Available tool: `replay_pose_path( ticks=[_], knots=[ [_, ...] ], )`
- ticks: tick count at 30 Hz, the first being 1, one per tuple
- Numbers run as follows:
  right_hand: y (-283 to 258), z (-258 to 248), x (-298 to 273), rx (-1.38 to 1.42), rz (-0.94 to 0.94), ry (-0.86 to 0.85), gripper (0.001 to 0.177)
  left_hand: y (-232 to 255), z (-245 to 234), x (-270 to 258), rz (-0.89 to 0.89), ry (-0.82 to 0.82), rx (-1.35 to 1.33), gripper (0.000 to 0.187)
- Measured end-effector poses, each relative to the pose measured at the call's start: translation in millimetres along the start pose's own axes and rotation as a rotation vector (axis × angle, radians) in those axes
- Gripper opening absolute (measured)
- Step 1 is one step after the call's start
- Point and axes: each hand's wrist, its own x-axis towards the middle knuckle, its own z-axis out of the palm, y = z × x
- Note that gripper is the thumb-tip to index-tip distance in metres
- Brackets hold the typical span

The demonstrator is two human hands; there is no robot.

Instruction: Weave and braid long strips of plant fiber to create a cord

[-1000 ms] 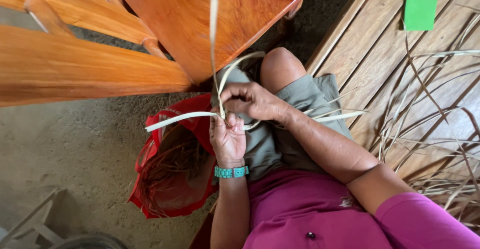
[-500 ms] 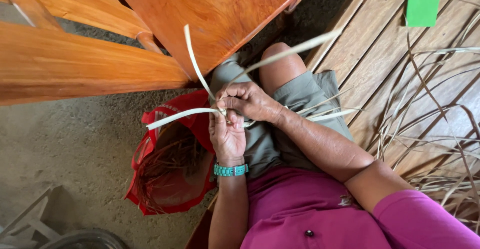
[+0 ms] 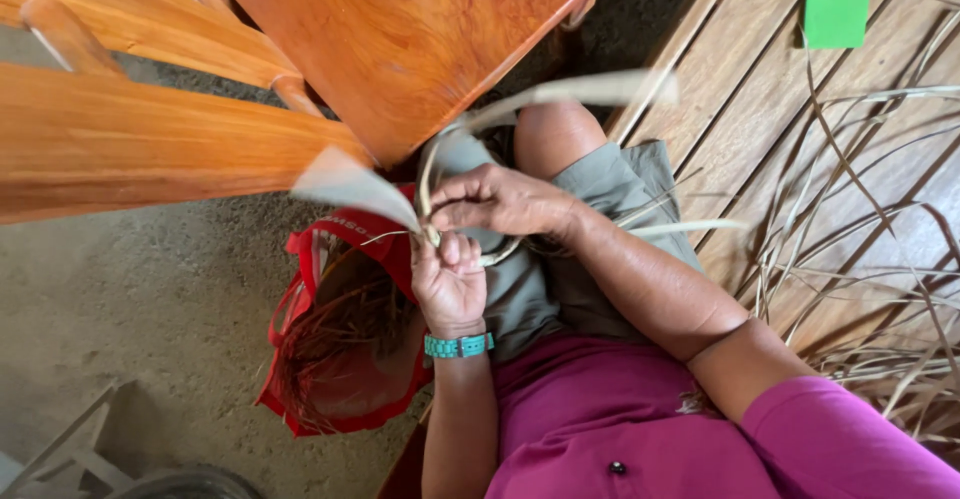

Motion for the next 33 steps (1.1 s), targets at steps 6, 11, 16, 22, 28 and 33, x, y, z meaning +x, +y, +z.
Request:
replay_pose_path(
  ticks=[6, 11, 16, 22, 28, 33],
  knots=[
    [8, -7, -8, -0.039, -0.043, 0.0, 0.017, 7, -15, 9, -0.075, -0.124, -0.178, 0.033],
    [9, -3, -7, -0.082, -0.13, -0.005, 0.02, 11, -15, 10, -0.074, -0.113, -0.097, 0.032],
    [24, 2, -2, -0.037, -0.165, 0.002, 0.018, 13, -17, 8, -0.144, -0.075, -0.145, 0.039],
    [17, 2, -1, -0.066, -0.155, 0.041, 0.016, 11, -25, 9, -0.156, -0.075, -0.139, 0.035],
    [19, 2, -2, -0.103, -0.143, -0.025, 0.021, 11, -25, 10, -0.165, -0.076, -0.122, 0.042],
    [20, -1, 0, -0.129, -0.191, -0.05, 0.012, 11, -27, 12, -0.197, -0.08, -0.129, 0.038]
  ],
)
